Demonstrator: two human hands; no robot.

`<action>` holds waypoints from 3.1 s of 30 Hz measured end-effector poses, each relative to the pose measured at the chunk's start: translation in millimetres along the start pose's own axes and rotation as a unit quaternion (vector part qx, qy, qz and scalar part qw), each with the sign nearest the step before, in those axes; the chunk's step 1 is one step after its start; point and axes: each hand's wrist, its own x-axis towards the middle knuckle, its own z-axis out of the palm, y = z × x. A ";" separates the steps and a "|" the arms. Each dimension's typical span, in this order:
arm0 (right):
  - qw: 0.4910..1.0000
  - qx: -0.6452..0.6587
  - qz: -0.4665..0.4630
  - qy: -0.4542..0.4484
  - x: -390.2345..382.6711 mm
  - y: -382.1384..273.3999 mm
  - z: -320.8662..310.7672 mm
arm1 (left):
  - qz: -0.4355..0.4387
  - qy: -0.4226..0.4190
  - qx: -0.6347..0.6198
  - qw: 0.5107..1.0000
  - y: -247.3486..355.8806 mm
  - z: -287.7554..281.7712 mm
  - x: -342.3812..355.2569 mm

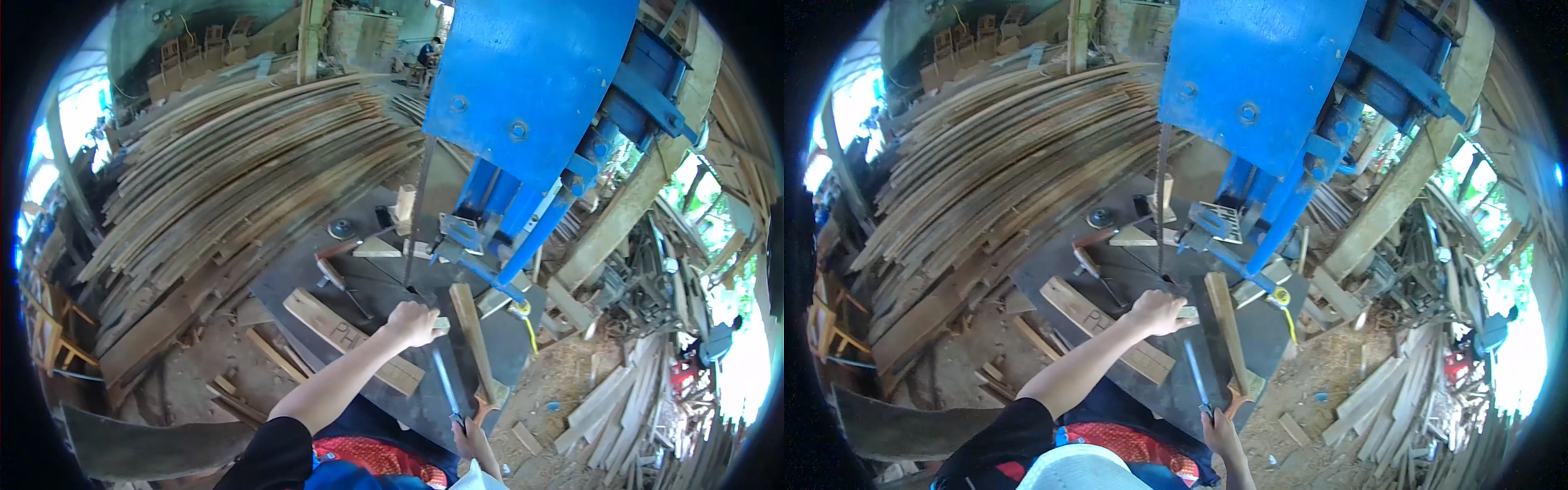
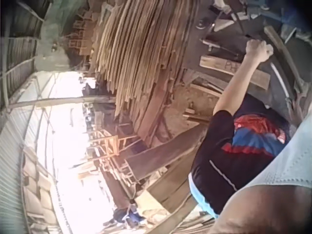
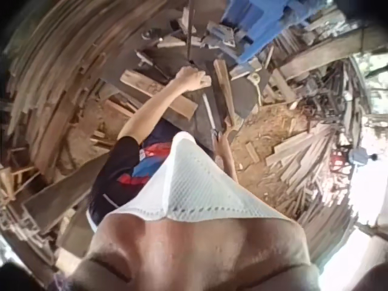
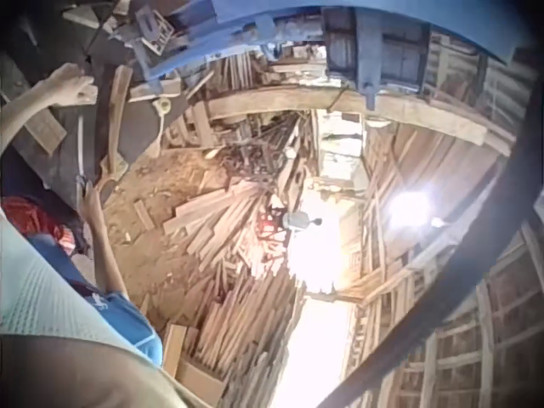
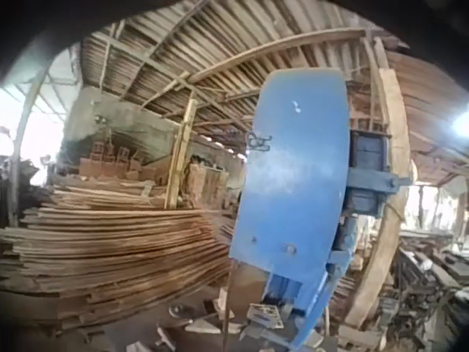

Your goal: The person carves letters into a small rectangular wooden block using a hand saw. They hold the block steady with their left hand and use the saw to cut along pre-drawn outlines of the letters. The person repeatedly adjusts the block's position to carve different sections of the design.

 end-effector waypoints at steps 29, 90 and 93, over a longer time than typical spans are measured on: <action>0.955 0.099 0.137 0.242 0.7 -64.8 -86.0 | -0.023 0.056 -0.096 0.994 -39.5 -8.9 -54.8; 0.980 0.043 -0.160 0.112 16.8 -62.8 38.2 | -0.033 0.070 -0.050 0.996 -47.8 -12.3 -44.2; 0.979 0.172 -0.088 0.058 16.8 -54.5 36.2 | -0.039 0.071 -0.055 0.995 -49.9 -13.1 -45.3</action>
